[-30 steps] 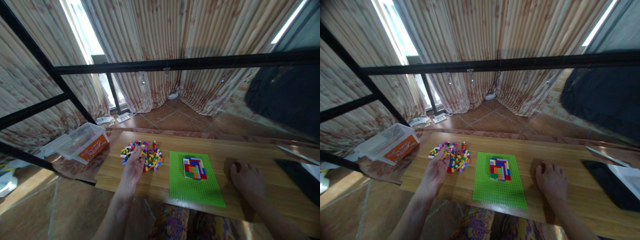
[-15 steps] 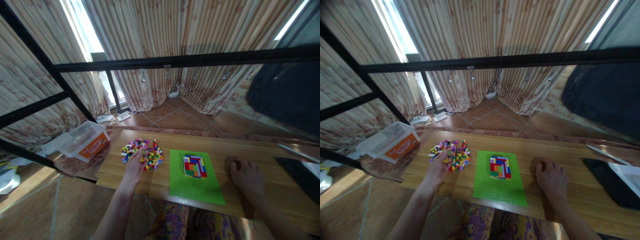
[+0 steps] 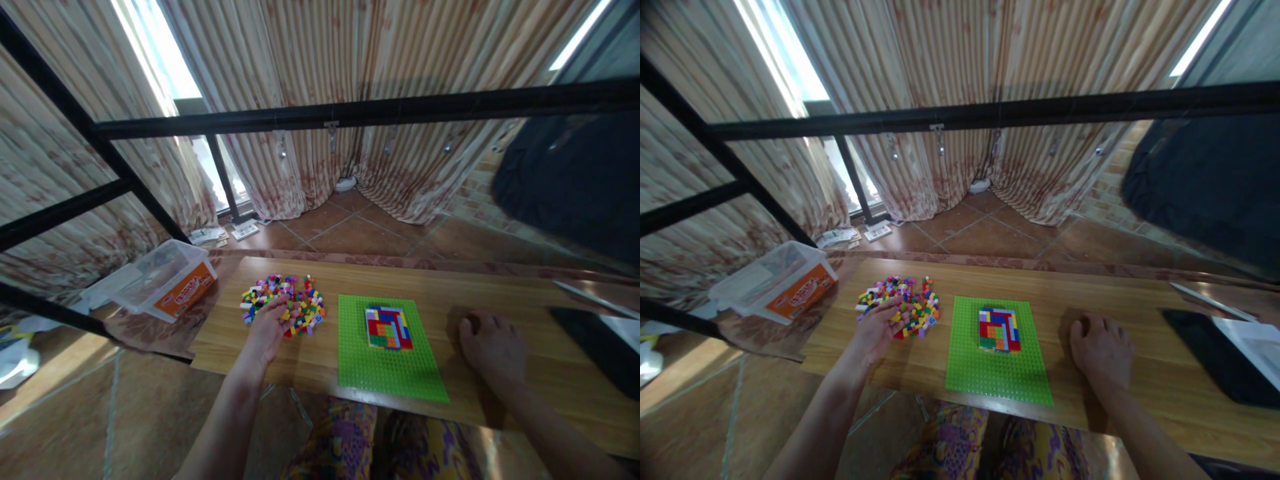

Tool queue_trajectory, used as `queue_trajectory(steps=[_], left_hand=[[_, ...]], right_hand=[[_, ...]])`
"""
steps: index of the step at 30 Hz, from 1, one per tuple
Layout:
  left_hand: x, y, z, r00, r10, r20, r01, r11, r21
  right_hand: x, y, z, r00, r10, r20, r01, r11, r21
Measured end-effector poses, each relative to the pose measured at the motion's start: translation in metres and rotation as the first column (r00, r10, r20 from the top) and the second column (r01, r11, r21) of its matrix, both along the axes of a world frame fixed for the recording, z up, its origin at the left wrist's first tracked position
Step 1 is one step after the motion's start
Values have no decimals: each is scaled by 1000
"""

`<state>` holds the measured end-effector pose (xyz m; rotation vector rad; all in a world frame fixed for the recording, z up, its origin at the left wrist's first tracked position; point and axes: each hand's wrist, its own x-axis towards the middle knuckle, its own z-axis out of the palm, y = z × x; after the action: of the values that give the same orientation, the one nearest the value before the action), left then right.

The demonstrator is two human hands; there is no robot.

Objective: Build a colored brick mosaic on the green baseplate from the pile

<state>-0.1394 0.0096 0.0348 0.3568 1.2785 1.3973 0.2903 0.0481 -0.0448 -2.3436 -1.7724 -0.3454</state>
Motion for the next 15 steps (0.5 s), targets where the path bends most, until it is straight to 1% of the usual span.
queue_trajectory(steps=[5, 9, 15], left_hand=[[3, 3, -9, 992, 63, -113, -56, 996, 68], [6, 5, -14, 986, 90, -138, -80, 994, 74], [8, 5, -8, 986, 67, -155, -60, 997, 55]], right_hand=[[0, 0, 1, 1000, 10, -13, -10, 1000, -2], [0, 0, 2, 999, -10, -31, 9, 1000, -20], [-2, -1, 3, 1000, -1, -20, 1, 1000, -4]])
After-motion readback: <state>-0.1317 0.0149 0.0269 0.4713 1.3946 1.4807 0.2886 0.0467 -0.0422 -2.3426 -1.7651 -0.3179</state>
